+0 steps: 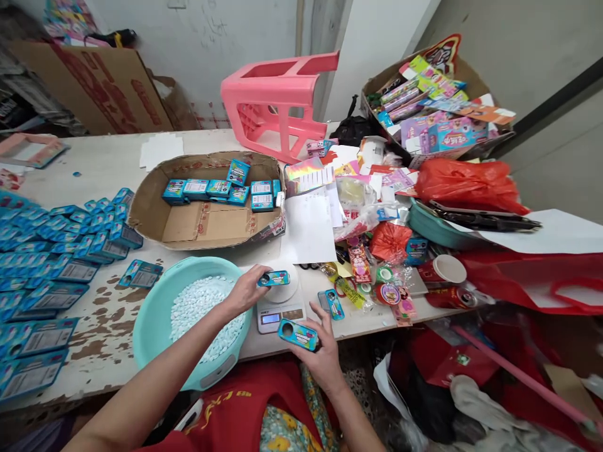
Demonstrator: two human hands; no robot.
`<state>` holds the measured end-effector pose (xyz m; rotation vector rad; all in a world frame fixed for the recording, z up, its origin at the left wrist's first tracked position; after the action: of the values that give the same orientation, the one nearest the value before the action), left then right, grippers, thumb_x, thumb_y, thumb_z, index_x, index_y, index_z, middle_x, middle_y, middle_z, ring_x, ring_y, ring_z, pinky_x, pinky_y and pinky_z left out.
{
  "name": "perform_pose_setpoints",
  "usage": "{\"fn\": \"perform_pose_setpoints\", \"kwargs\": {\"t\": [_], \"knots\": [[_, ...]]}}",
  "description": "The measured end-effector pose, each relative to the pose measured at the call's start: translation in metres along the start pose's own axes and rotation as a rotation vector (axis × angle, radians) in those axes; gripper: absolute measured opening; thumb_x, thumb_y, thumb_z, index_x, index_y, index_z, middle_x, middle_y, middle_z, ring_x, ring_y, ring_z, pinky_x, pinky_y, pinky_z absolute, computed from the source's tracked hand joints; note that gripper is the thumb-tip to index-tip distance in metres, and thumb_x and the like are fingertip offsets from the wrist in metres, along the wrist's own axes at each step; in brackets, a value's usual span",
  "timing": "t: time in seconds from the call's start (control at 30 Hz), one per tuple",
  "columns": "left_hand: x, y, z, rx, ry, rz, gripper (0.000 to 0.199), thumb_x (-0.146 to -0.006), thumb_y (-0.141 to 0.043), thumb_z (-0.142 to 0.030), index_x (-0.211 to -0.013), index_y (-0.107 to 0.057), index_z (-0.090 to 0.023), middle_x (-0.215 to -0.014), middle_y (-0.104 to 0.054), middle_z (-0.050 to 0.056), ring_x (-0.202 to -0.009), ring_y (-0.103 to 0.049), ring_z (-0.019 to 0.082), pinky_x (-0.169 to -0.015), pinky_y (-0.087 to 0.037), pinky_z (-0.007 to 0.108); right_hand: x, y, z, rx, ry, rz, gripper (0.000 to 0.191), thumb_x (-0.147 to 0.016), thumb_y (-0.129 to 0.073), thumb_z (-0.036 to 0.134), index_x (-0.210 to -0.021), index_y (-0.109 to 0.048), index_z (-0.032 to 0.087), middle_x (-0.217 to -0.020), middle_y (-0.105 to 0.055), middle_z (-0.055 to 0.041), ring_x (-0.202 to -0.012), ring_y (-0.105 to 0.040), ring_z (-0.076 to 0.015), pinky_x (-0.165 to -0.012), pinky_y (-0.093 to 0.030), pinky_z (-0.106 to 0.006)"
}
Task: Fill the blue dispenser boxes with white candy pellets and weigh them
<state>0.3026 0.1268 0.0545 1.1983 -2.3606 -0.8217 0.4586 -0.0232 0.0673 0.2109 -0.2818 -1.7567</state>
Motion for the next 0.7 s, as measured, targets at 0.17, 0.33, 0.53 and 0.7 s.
{"fn": "perform_pose_setpoints", "kwargs": {"t": [0.17,0.33,0.53,0.7], "knots": [[-0.027,-0.032,0.029,0.063,0.075,0.039,0.043,-0.073,-0.056,-0.014,-0.115,-0.054,-0.02,-0.114,-0.058,0.009,-0.108,-0.053,0.025,-0.096,-0.04,0.039,0.013,0.03,-0.023,-0.007,-0.103,-0.089,0.032,-0.062,-0.08,0.03,-0.091,-0.071,0.021,-0.134,-0.048,-0.0133,-0.124,-0.046,-0.0322,-0.103,-0.037,-0.047],[-0.007,0.02,0.041,0.589,0.193,-0.13,0.066,-0.065,-0.073,-0.04,-0.125,-0.051,-0.023,-0.128,-0.052,0.011,-0.118,-0.049,0.031,-0.102,-0.035,0.048,-0.01,0.036,-0.03,-0.607,-0.215,-0.211,0.048,-0.068,-0.072,0.048,-0.11,-0.065,0.024,-0.13,-0.056,-0.0113,-0.121,-0.05,-0.0321,-0.099,-0.04,-0.051],[0.04,0.066,0.061,1.621,0.265,-0.384,0.084,-0.072,-0.03,-0.082,-0.131,-0.046,-0.024,-0.138,-0.047,0.014,-0.128,-0.042,0.032,-0.099,-0.038,0.052,-0.04,0.022,-0.031,-0.767,-0.303,-0.131,0.058,-0.067,-0.074,0.04,-0.12,-0.06,0.022,-0.116,-0.065,-0.0107,-0.1,-0.063,-0.0282,-0.089,-0.049,-0.045],[0.044,0.058,0.036,1.741,0.217,-0.33,0.088,-0.074,-0.025,-0.082,-0.135,-0.044,-0.022,-0.142,-0.042,0.015,-0.135,-0.032,0.031,-0.104,-0.032,0.051,-0.034,0.015,-0.036,-0.756,-0.346,-0.097,0.055,-0.068,-0.071,0.043,-0.118,-0.061,0.021,-0.113,-0.067,-0.0103,-0.093,-0.065,-0.0267,-0.083,-0.051,-0.042]]}}
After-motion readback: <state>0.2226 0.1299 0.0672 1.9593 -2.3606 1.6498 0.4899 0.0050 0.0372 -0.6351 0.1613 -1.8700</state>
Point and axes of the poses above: each hand's wrist, its own x-axis away from the middle knuckle, its own y-axis out of the back of the hand, z = x × y, the point moved 10 cm from there along -x, towards the middle knuckle
